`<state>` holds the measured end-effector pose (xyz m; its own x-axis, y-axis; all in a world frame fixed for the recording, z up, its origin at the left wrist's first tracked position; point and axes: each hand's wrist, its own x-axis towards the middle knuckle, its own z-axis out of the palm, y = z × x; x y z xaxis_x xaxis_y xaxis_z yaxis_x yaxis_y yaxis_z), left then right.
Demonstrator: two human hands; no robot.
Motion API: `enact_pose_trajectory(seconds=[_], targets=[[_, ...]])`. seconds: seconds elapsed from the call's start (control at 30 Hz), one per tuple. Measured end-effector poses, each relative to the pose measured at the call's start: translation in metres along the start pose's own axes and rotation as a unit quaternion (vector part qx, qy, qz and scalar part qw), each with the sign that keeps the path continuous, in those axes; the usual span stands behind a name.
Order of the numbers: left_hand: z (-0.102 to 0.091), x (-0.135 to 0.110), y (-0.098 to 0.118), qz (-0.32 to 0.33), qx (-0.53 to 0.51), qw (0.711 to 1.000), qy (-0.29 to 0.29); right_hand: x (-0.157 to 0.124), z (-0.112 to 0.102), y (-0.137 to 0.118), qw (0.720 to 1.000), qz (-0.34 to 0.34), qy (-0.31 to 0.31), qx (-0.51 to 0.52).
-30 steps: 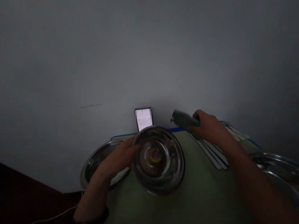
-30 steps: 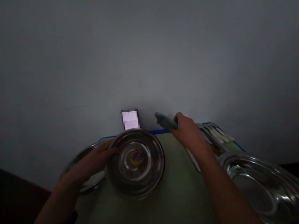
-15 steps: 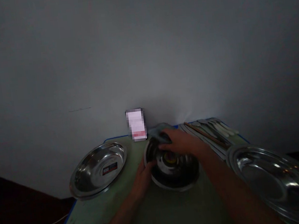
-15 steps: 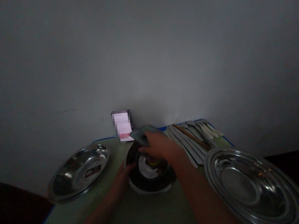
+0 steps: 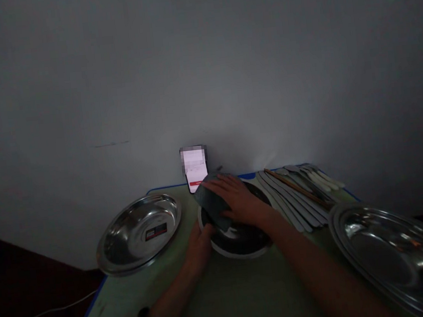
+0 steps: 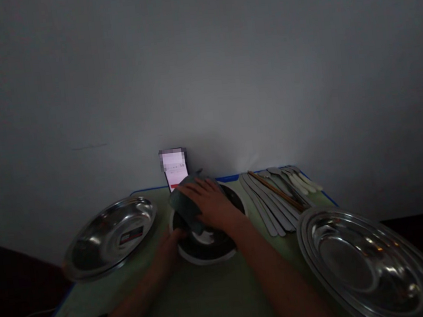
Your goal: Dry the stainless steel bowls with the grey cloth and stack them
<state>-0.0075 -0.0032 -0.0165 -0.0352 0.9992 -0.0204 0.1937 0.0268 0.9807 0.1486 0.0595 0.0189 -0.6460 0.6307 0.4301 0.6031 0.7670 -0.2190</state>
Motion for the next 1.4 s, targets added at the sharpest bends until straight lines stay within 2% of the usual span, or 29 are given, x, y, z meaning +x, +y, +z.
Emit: enact_pose_trajectory(seconds=[0.1, 0.2, 0.3, 0.4, 0.53, 0.6, 0.7, 0.77, 0.83, 0.93, 1.03, 1.17, 1.27, 1.4], targets=[[0.002, -0.007, 0.006, -0.009, 0.012, 1.000, -0.004, -0.001, -0.002, 0.001, 0.999, 0.026, 0.008, -0.038], [0.005, -0.011, 0.006, 0.050, 0.008, 0.998, -0.023, -0.001, -0.010, -0.001, 0.996, 0.056, 0.012, -0.068], [0.007, -0.013, 0.005, 0.082, 0.007, 0.996, -0.031, 0.001, -0.016, -0.001, 0.995, 0.064, 0.017, -0.078], [0.006, -0.014, 0.007, 0.104, 0.004, 0.994, -0.036, 0.001, -0.020, 0.001, 0.995, 0.073, 0.033, -0.061], [0.002, -0.014, 0.008, 0.119, 0.004, 0.992, -0.029, -0.002, -0.021, 0.009, 0.990, 0.126, 0.057, 0.001], [0.000, -0.013, 0.007, 0.148, 0.013, 0.989, -0.003, -0.003, -0.022, 0.013, 0.985, 0.155, 0.071, 0.023], [-0.001, -0.009, 0.006, 0.211, 0.042, 0.973, 0.081, -0.006, -0.026, 0.017, 0.972, 0.207, 0.110, 0.028], [0.000, -0.007, 0.005, 0.226, 0.066, 0.962, 0.136, -0.007, -0.027, 0.018, 0.959, 0.240, 0.148, 0.025], [0.001, -0.004, 0.004, 0.228, 0.074, 0.958, 0.156, -0.009, -0.027, 0.018, 0.949, 0.248, 0.193, 0.030], [0.004, -0.002, 0.001, 0.218, 0.054, 0.967, 0.124, -0.013, -0.021, 0.018, 0.936, 0.234, 0.256, 0.057], [0.005, -0.001, -0.001, 0.161, 0.043, 0.983, 0.077, -0.016, -0.009, 0.018, 0.919, 0.260, 0.287, 0.078], [0.003, 0.003, -0.002, 0.112, 0.029, 0.989, 0.089, -0.018, 0.016, 0.015, 0.873, 0.329, 0.327, 0.150], [0.002, 0.007, -0.003, 0.123, 0.004, 0.988, 0.095, -0.020, 0.032, 0.013, 0.861, 0.362, 0.274, 0.229], [0.002, 0.009, -0.003, 0.155, -0.001, 0.986, 0.058, -0.024, 0.034, 0.017, 0.862, 0.373, 0.241, 0.245]])
